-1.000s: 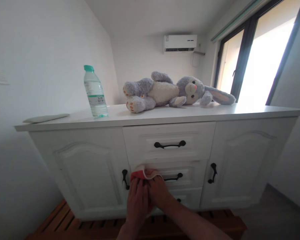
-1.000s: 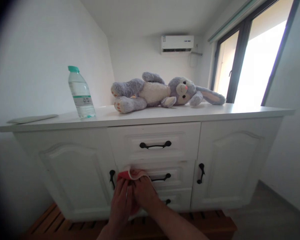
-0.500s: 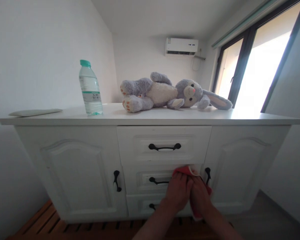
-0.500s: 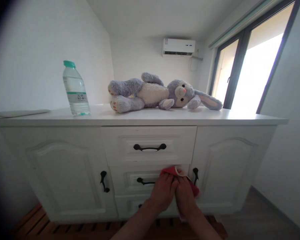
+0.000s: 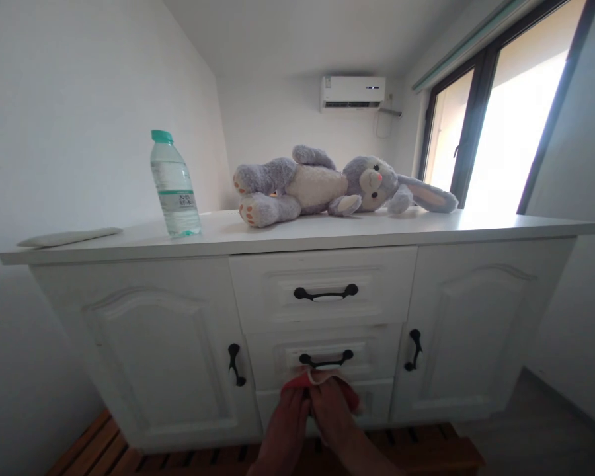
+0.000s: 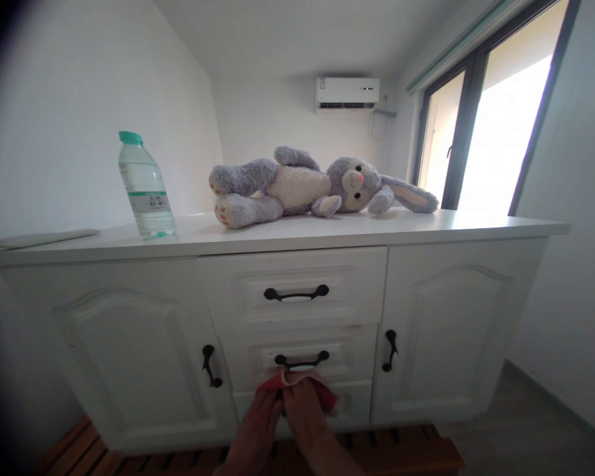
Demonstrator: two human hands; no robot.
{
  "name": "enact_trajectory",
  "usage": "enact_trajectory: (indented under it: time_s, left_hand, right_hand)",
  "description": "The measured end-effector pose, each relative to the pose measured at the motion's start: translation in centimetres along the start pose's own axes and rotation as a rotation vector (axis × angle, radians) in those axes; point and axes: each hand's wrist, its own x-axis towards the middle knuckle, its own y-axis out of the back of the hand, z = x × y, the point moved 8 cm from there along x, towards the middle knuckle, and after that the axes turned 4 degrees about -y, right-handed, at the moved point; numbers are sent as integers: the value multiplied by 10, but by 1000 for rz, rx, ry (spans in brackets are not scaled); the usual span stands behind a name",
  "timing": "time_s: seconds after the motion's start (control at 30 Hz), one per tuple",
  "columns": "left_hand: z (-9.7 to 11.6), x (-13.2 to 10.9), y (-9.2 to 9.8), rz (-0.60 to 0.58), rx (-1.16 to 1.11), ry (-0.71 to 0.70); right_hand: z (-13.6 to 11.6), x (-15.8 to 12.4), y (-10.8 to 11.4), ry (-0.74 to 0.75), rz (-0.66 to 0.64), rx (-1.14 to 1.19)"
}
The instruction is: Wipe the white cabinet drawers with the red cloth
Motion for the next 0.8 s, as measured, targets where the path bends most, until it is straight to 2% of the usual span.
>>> enact_trajectory:
  time_s: [0.07, 0.13, 0.2, 0.27, 0.33, 0.37, 0.47, 0.57, 0.67, 0.8]
  left_hand:
    - [-21, -9, 24, 25, 16, -1]
    - [-29, -10, 45, 52, 23, -13]
    - [-27, -4, 64, 116, 15, 10]
    - [-19, 6, 77, 204, -24, 61]
    - [-3, 19, 79, 250, -86, 90]
    - [9, 26, 76, 236, -118, 76]
    - [48, 48, 64, 116, -177, -9]
    - [75, 65, 68, 47, -192, -71]
    - [77, 70, 81, 61, -169, -75]
    - [57, 67, 90, 170, -147, 4]
  right_hand:
    - [-30, 22, -9, 2, -3, 19]
    - [-50, 40, -3, -10, 21, 37]
    - [-57, 55, 19, -20, 88, 65]
    - [-54, 65, 49, -11, 139, 87]
    - [-41, 68, 77, -6, 119, 90]
    - [-30, 68, 88, -20, 89, 82]
    - [8, 60, 113, -80, -16, 51]
    - [33, 58, 127, -122, -89, 60]
    - [32, 68, 128, -196, -172, 142]
    - [14, 85, 120, -298, -246, 244]
